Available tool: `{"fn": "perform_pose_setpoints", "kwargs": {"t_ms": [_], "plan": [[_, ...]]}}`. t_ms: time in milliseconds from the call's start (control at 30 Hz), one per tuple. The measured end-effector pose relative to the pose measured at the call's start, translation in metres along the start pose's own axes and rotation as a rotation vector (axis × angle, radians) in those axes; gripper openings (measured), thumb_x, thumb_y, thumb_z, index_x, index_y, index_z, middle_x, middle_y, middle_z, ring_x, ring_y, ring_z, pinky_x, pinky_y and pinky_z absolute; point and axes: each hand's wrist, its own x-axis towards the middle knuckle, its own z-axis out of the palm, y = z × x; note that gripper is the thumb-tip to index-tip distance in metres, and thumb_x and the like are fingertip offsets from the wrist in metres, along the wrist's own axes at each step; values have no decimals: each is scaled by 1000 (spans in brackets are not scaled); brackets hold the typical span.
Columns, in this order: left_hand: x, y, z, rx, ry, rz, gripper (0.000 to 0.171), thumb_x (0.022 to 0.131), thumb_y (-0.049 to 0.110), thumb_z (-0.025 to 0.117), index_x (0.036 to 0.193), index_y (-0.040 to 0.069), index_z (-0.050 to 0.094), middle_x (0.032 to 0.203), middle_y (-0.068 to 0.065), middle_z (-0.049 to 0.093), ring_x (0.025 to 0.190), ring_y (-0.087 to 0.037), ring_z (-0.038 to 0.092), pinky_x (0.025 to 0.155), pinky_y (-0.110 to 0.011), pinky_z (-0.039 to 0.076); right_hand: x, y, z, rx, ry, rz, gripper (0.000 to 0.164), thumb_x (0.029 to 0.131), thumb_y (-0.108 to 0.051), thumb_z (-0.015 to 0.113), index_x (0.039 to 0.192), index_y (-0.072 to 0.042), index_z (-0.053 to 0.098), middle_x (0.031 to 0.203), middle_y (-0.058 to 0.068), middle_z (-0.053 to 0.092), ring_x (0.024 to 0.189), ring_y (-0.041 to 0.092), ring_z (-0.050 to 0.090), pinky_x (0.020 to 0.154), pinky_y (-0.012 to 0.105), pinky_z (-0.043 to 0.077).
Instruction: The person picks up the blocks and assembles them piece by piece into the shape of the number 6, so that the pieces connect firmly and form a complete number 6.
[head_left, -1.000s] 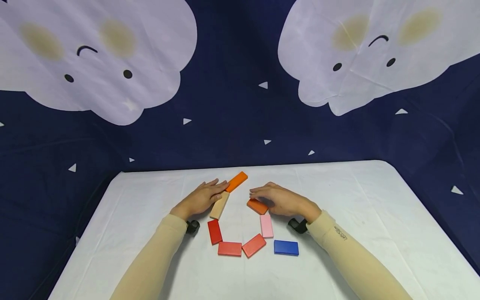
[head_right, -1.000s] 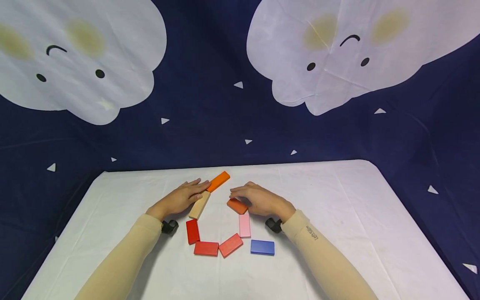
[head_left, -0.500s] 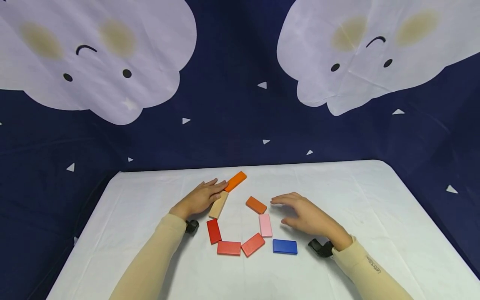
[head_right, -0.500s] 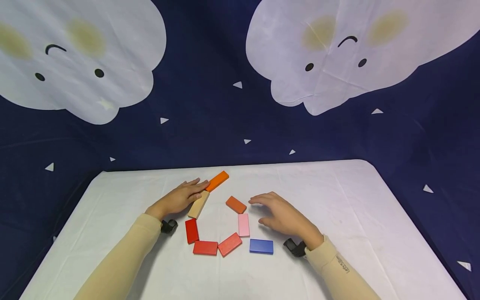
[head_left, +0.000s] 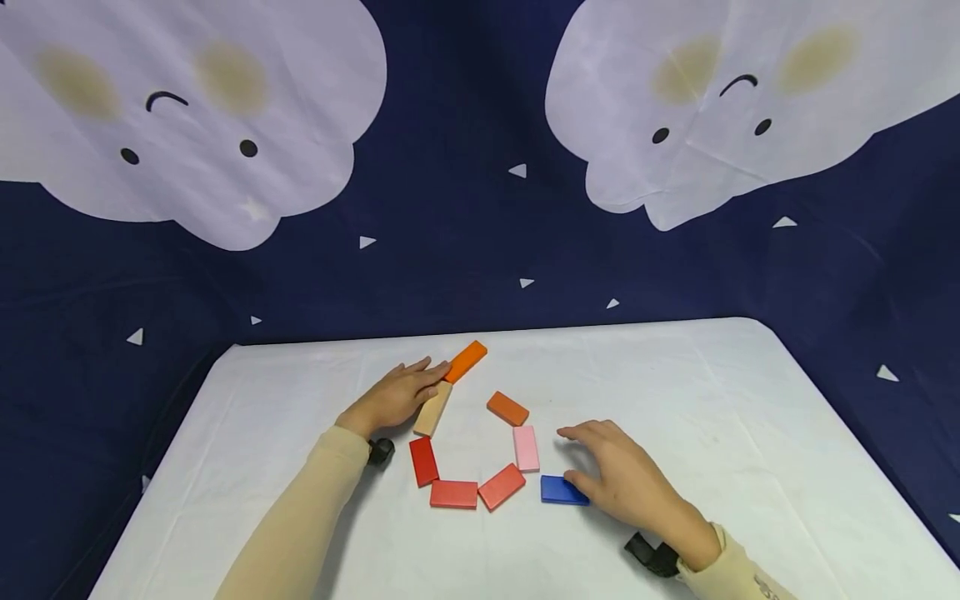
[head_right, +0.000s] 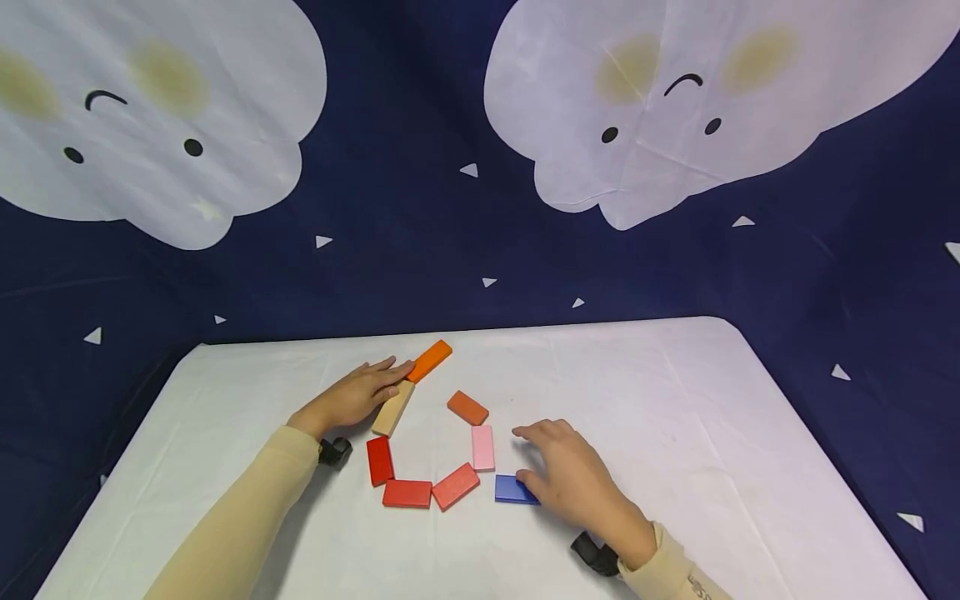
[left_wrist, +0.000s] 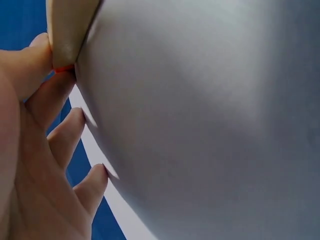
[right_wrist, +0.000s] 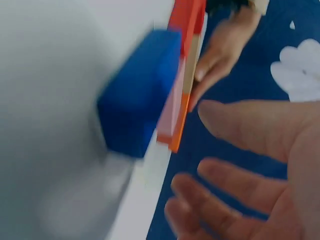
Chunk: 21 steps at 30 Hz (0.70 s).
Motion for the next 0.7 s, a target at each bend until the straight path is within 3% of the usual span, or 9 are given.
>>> {"fn": "perform_pose_setpoints", "kwargs": {"t_ms": [100, 233, 367, 467, 700], "plan": [[0, 1, 0, 15, -3, -15, 51, 108, 28, 46, 157, 17, 36, 159, -6, 39, 150, -31, 27, 121, -57, 16, -6, -11, 7, -56, 30, 49, 51, 81, -31, 85, 123, -7, 70, 112, 4, 69, 106, 22, 62, 91, 43, 54], [0, 3, 0, 43, 1, -31, 51, 108, 28, 47, 157, 18, 38, 157, -6, 41, 149, -30, 30, 121, -56, 19, -13, -21, 17, -217, 49, 108, 63, 83, -52, 78, 119, -1, 69, 98, 12, 68, 87, 27, 64, 77, 43, 55], [-1, 5, -1, 62, 10, -37, 50, 108, 28, 48, 156, 17, 39, 156, -7, 43, 148, -30, 32, 120, -56, 22, -14, -29, 24, -335, 71, 166, 68, 81, -65, 72, 103, -1, 66, 75, 11, 58, 65, 26, 57, 57, 39, 49], [-2, 7, -2, 74, 12, -42, 50, 108, 28, 49, 155, 17, 41, 155, -9, 45, 147, -30, 34, 120, -55, 24, -12, -34, 27, -342, 55, 207, 67, 78, -68, 73, 94, -3, 61, 66, 7, 50, 58, 24, 54, 49, 36, 43], [-4, 10, -2, 68, 20, -53, 49, 108, 28, 48, 155, 17, 41, 154, -9, 45, 147, -29, 35, 120, -54, 25, -12, -42, 24, -323, -15, 227, 66, 76, -63, 77, 96, -1, 64, 69, 8, 54, 61, 24, 58, 49, 39, 47]]}}
